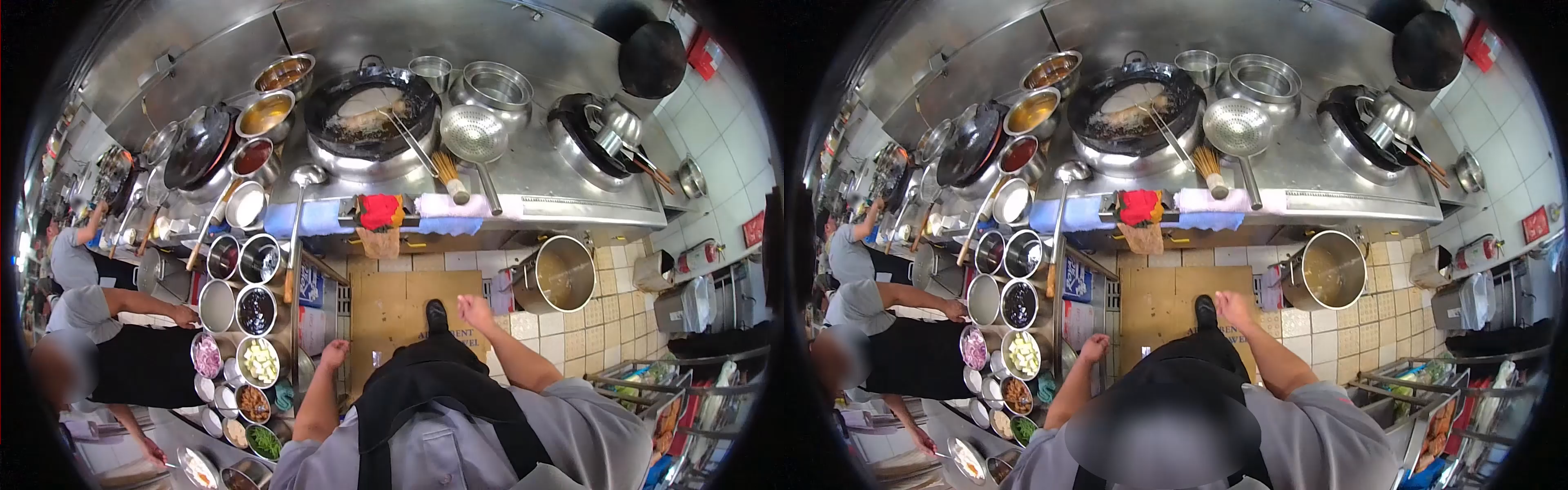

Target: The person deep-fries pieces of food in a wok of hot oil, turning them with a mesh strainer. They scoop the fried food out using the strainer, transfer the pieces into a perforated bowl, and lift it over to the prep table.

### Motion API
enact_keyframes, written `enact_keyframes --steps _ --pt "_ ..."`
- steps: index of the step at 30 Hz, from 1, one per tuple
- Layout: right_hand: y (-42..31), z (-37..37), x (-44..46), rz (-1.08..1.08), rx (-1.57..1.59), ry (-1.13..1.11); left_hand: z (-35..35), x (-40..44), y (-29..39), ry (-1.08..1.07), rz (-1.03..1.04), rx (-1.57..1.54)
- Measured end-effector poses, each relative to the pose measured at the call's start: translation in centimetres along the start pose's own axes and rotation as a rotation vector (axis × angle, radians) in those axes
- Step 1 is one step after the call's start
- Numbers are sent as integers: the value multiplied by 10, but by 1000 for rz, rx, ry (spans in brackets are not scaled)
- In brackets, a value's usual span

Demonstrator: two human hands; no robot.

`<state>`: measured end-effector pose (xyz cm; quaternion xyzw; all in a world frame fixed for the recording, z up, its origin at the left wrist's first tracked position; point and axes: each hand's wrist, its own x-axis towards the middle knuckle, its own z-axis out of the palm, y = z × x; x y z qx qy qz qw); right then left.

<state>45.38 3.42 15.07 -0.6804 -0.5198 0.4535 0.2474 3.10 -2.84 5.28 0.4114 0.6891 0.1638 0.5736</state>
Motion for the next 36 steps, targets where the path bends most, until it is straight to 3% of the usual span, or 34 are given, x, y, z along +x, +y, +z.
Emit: enact_keyframes --steps 3,5,6,7,8,9,11,15,17,21,25,27,29,33,36 --pt "45 28 -52 144 -22 -134 4 -3 -17 -24 30 129" --pt "71 39 -82 127 -157 -315 1 -11 -33 -65 54 252" --pt "90 45 -96 134 -159 -312 -5 -28 -23 -37 103 410" --pt "114 52 -107 4 -275 -263 -8 -41 -15 -6 154 567" --pt "127 53 -117 -129 -390 -213 -12 -36 -32 -2 87 514" --pt "128 50 -126 -127 -393 -211 -17 -31 -52 -4 90 512" --pt "127 40 -142 309 -272 -308 -23 -26 -83 7 30 364" --pt "147 28 -161 350 -158 -192 -15 -50 -94 -50 -33 336" --pt "154 27 -161 379 -124 -111 -1 -62 -91 -115 -23 463" --pt "155 37 -158 195 -257 23 26 -72 -104 -118 55 468" --pt "136 56 -169 248 -152 -41 43 -70 -116 -199 41 428" --pt "135 68 -177 142 -256 -77 45 -71 -122 -190 116 427" --pt "133 77 -188 171 -251 -122 42 -82 -108 -227 18 251" --pt "133 82 -201 114 -361 -209 27 -79 -125 -191 76 260" --pt "155 76 -202 114 -349 -192 15 -93 -120 -191 -1 367"
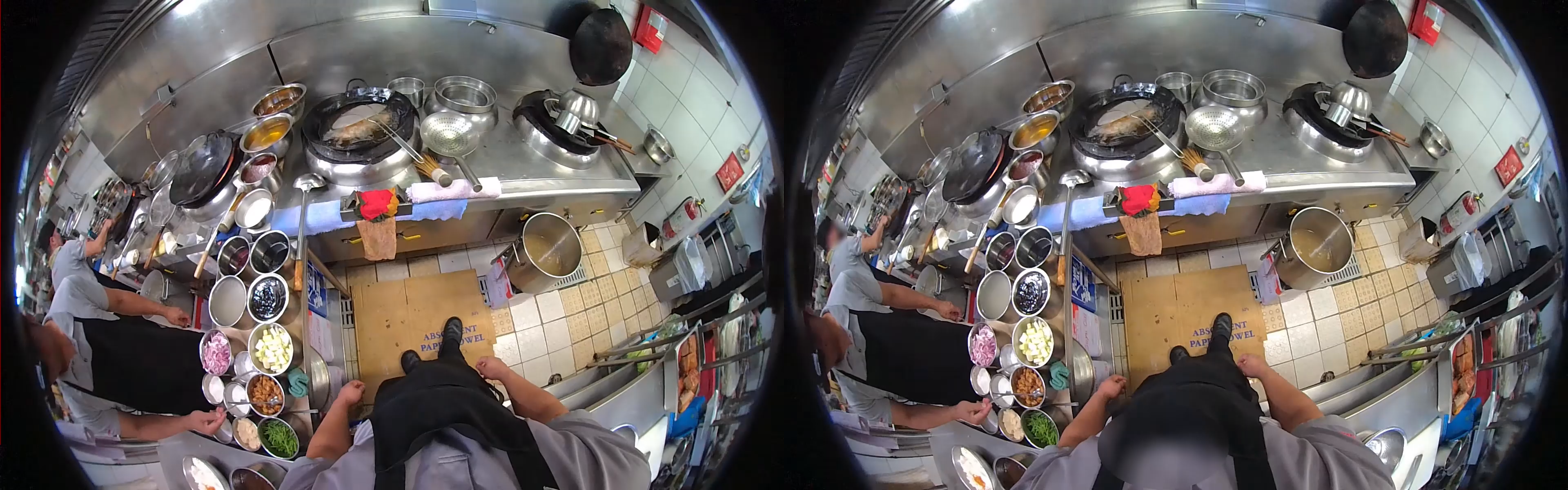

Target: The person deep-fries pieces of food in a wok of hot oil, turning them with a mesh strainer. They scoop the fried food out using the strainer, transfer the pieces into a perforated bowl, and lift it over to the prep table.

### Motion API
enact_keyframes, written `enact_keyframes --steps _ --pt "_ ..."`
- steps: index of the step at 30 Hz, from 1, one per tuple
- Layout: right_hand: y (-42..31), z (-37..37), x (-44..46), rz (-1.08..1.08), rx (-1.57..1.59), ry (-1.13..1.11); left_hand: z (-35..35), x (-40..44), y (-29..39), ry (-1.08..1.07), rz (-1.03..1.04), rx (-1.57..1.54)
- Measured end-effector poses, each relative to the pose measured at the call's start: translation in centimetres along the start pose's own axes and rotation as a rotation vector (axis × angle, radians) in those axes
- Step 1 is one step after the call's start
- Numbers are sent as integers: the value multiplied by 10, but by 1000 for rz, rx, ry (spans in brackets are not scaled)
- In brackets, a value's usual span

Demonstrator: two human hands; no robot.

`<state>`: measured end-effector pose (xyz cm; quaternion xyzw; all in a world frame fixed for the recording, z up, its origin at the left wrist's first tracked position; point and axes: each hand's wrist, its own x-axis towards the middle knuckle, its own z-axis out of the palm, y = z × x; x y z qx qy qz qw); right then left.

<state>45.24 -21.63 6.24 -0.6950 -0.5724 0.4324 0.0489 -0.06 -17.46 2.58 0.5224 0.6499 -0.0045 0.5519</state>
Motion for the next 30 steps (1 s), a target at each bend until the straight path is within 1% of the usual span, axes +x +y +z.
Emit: enact_keyframes --steps 2,3,4,5,7,9,11,12,13,14,15,17,19,21,22,24,25,27,29,30 --pt "11 1 -2 5 8 8 2 4 -20 0 -47 -68" --pt "12 -4 -3 103 75 -14 1 5 -22 -2 -51 -65" --pt "12 -7 -3 201 143 -35 1 6 -24 22 -21 4" --pt "13 -9 -4 206 148 -38 0 6 -27 44 9 74" --pt "11 -16 -5 231 183 -5 -3 0 -15 32 39 120" --pt "8 -18 -2 289 184 -19 -6 0 -1 12 70 164" --pt "7 -19 0 165 121 -32 -2 10 2 -71 -21 -40" --pt "4 -21 -1 177 123 -34 1 28 -11 -55 101 66" --pt "0 -23 0 128 102 -41 2 18 6 -65 101 66" --pt "-4 -26 1 79 81 -48 3 9 25 -2 98 32" --pt "-6 -29 2 85 83 -48 2 0 41 63 95 -2" --pt "-12 -33 2 100 163 -36 15 26 27 32 96 -38" --pt "-13 -33 0 84 169 -24 19 26 29 3 92 -75" --pt "-15 -33 -4 89 200 34 18 22 38 -78 111 77" --pt "-11 -30 -6 85 212 31 17 15 43 -77 111 77" --pt "-3 -24 -9 88 190 10 14 6 51 -73 72 234" --pt "4 -19 -10 92 168 -12 14 10 45 -70 72 233" --pt "16 -10 -16 83 158 19 11 10 36 -80 83 231" --pt "24 -5 -21 187 187 -2 9 6 30 -49 75 220" --pt "26 -4 -24 186 187 -5 8 6 25 -18 69 210"
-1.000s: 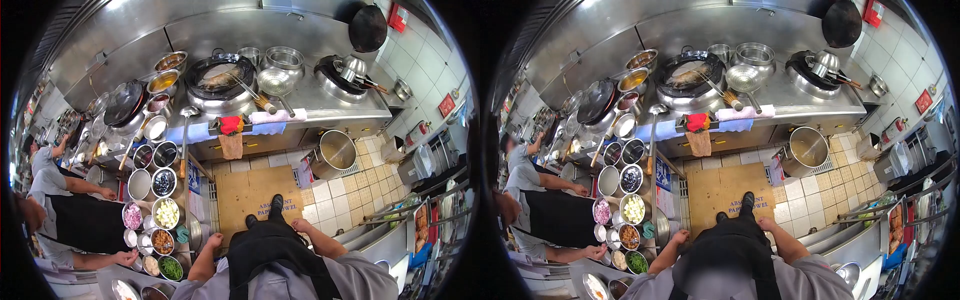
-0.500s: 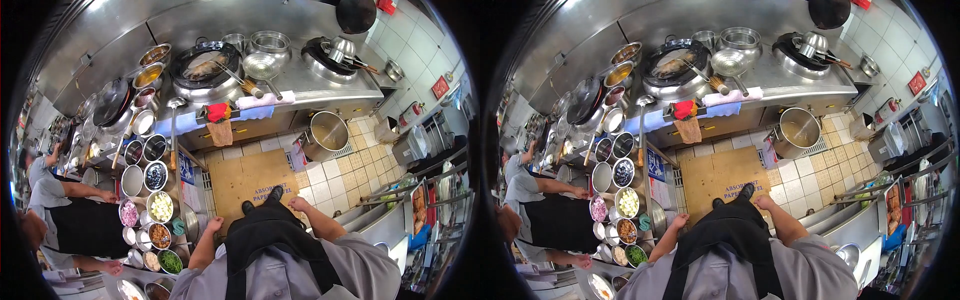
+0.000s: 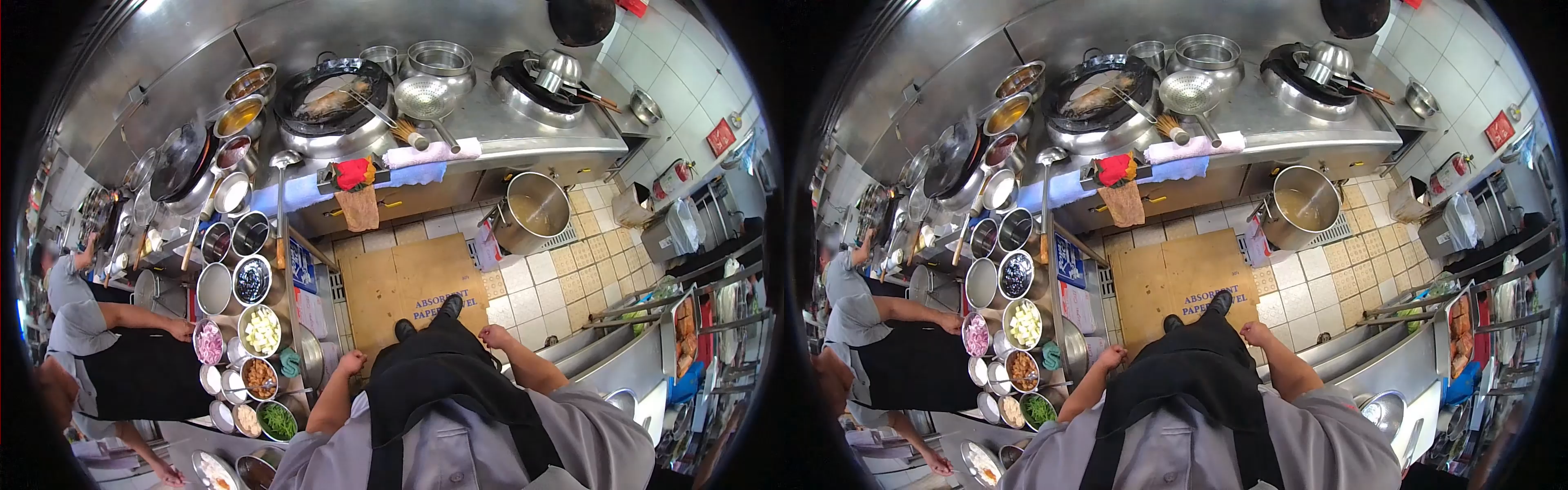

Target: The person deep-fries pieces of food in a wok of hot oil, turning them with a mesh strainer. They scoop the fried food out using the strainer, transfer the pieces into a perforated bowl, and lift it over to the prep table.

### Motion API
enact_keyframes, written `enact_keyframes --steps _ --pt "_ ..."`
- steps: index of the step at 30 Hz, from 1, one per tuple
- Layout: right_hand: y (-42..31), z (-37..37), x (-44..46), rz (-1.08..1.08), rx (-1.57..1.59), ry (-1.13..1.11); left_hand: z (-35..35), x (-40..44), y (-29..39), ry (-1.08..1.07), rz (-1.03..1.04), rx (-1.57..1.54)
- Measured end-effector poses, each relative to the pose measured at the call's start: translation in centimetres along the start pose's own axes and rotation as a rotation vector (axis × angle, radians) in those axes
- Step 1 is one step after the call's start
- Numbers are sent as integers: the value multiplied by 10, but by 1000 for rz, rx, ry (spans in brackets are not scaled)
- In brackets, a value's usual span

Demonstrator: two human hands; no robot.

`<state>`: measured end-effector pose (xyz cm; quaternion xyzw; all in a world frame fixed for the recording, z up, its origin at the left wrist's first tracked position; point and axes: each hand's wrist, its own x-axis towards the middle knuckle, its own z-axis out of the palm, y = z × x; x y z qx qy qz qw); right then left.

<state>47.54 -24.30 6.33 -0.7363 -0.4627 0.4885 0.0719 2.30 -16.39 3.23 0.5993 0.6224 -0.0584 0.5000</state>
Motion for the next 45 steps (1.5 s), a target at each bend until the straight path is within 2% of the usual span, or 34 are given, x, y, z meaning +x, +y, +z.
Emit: enact_keyframes --steps 1,3,5,9,12,15,18,22,24,25,27,30,33,35,39,43,45 --pt "3 0 -2 18 -3 1 -1 2 -5 0 -3 0" --pt "5 -1 -3 37 -6 2 -3 6 -12 -140 -46 -8" --pt "4 -4 -4 -32 -64 14 -1 7 -17 -96 -32 -15" --pt "-12 -8 2 21 -17 3 -4 4 -12 -54 -34 -51" --pt "-24 -10 8 -76 -24 14 -3 1 -5 26 -49 -116" --pt "-38 -11 10 7 78 5 -1 8 -8 37 30 -166" --pt "-43 -11 11 -58 -48 13 -2 3 -3 -28 -30 -278" --pt "-41 -8 11 -50 -36 12 0 1 -10 24 10 -181" --pt "-39 -8 10 -42 -8 2 6 12 -26 -27 -30 -210" --pt "-31 -5 14 -77 -55 -2 4 10 -23 -26 -30 -211" --pt "-19 -1 18 -114 -102 -5 -2 3 -16 -80 -57 47" --pt "-11 1 18 -13 24 -25 -16 -21 17 -108 -114 85" --pt "-11 1 16 -16 31 -19 -2 -8 -1 10 -27 -14" --pt "-12 0 14 -95 -103 -2 -2 -2 -3 -5 -26 -44" --pt "-9 1 17 -89 -29 10 6 14 -19 -61 -1 -182" --pt "-10 0 19 -58 24 5 5 14 -14 -39 19 -203" --pt "-12 -2 17 -63 33 -7 0 5 -5 -32 29 -109"
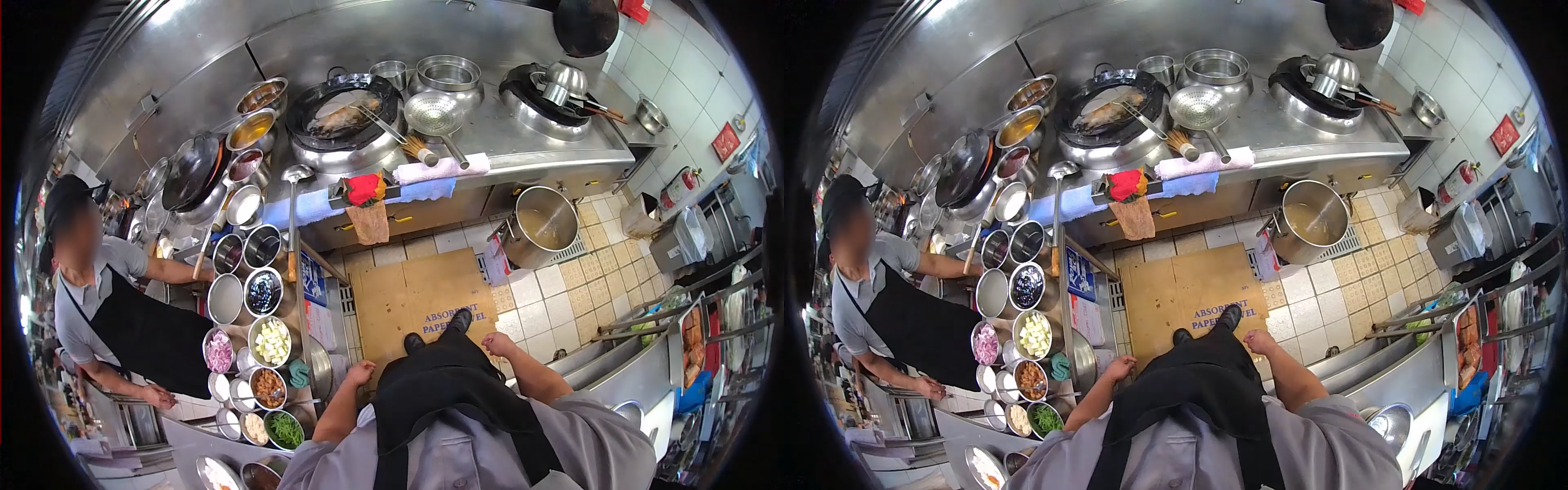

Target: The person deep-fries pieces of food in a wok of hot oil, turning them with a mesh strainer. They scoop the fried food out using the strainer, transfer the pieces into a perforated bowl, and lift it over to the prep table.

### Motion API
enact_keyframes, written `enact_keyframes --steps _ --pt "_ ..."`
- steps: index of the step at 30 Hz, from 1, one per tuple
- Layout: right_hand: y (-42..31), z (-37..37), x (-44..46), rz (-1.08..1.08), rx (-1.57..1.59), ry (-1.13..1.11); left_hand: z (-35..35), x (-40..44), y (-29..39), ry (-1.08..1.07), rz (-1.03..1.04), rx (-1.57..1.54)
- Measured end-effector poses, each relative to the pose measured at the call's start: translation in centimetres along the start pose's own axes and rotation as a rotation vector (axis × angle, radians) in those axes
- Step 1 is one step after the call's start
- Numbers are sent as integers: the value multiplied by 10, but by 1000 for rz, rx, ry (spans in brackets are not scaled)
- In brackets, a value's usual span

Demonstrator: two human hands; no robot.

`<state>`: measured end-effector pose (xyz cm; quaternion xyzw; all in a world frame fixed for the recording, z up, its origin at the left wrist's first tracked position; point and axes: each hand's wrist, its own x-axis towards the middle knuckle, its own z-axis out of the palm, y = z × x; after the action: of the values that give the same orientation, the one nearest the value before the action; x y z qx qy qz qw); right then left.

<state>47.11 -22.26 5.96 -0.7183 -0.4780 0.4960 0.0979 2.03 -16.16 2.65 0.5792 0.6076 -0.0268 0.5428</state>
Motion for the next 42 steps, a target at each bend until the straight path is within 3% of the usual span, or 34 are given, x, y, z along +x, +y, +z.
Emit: enact_keyframes --steps 42 --pt "10 3 4 17 -39 19 1 -4 5 27 -49 -87"
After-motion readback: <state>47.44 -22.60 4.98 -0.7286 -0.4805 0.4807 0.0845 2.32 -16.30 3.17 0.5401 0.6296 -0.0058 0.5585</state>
